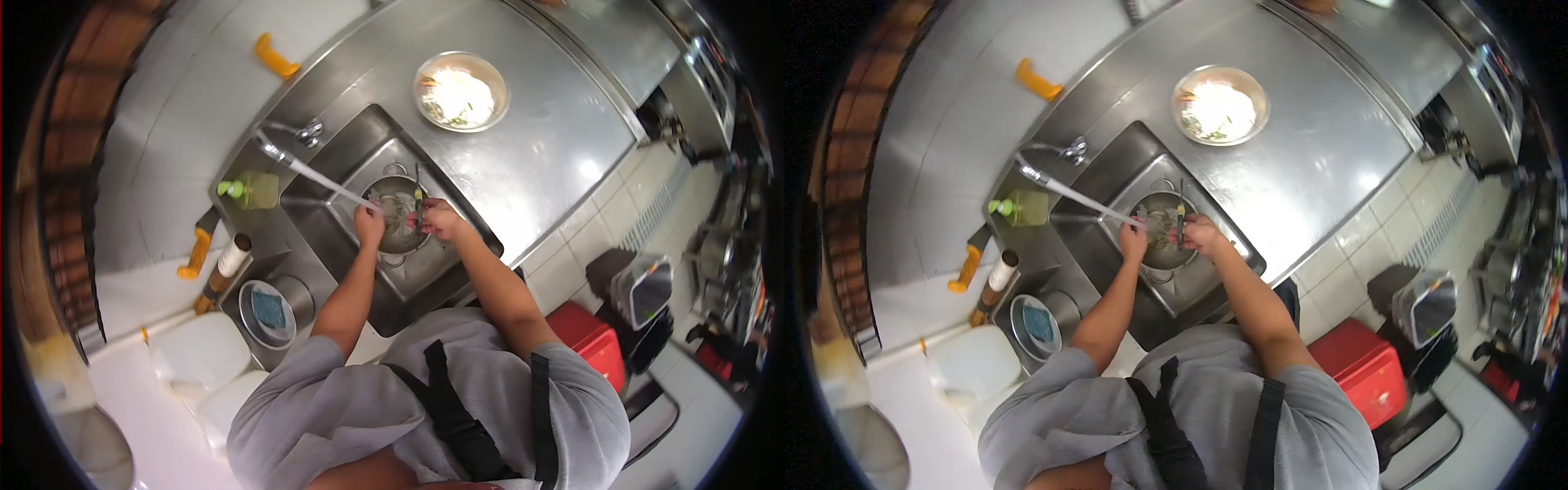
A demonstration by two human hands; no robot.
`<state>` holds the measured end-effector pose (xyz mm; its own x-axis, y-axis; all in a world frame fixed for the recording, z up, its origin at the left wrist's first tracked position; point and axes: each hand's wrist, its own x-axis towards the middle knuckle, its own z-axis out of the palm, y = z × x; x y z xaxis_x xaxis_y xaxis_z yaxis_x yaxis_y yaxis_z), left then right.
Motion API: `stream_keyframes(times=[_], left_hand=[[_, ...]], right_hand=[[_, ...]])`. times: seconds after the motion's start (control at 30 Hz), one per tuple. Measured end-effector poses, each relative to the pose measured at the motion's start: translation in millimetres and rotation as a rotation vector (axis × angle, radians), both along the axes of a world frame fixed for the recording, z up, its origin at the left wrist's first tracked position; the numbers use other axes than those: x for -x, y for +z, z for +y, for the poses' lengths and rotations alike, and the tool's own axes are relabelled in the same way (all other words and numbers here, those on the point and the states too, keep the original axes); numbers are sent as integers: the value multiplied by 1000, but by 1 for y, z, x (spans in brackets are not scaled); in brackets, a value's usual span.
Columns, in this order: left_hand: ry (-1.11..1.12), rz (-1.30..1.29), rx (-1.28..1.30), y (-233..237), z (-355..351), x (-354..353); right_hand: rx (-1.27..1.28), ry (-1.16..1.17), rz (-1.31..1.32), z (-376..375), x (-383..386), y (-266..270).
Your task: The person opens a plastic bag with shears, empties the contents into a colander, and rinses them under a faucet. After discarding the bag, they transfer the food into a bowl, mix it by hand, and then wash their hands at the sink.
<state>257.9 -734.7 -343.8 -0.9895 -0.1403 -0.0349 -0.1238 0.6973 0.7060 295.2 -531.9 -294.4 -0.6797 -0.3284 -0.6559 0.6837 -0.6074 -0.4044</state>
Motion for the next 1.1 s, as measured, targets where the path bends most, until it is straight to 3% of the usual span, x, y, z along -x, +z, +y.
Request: stream_keyframes(times=[0.03, 0.1, 0.13, 0.2, 0.27, 0.33, 0.4, 0.47, 0.5, 0.6, 0.63, 0.73, 0.8, 0.9, 0.97, 1.1], left_hand=[[-45, -11, 6, -16, -9, 12], [-156, -424, 389, -42, -17, 30], [-192, -427, 394, -58, -16, 37], [-92, -319, 292, -89, -14, 44], [-120, -253, 315, -102, -3, 50], [-112, -459, 231, -90, 4, 48], [-184, -399, 166, -75, 10, 41], [-628, -182, 661, -53, 14, 40], [-610, -160, 619, -28, 17, 29], [-594, -111, 470, 11, 12, 12], [-480, -176, 452, 26, 16, 11], [-446, -221, 470, 83, 30, 0], [-489, -90, 395, 79, 24, -2], [-478, -241, 340, 69, 14, -2], [-506, -207, 304, 46, 5, 1], [-439, -245, 260, 23, 7, -4]], right_hand=[[-146, 37, 63, 5, -6, 2], [-517, 172, 265, 13, -20, -19], [-522, 141, 246, 19, -26, -11], [-1194, 432, 448, 25, -43, 8], [-1276, 497, 441, 27, -51, 20], [-1335, 805, 307, 23, -57, 42], [-1403, 886, 348, 20, -62, 43], [-1713, 912, 537, 14, -66, 45], [-1761, 865, 582, 10, -67, 41], [-1799, 855, 775, 3, -62, 42], [-1823, 855, 821, -1, -57, 41], [-1851, 863, 850, -17, -37, 29], [-1806, 944, 843, -18, -28, 39], [-1735, 1020, 825, -23, -26, 35], [-1491, 1045, 855, -24, -27, 5], [-1467, 1145, 765, -30, -35, 4]])
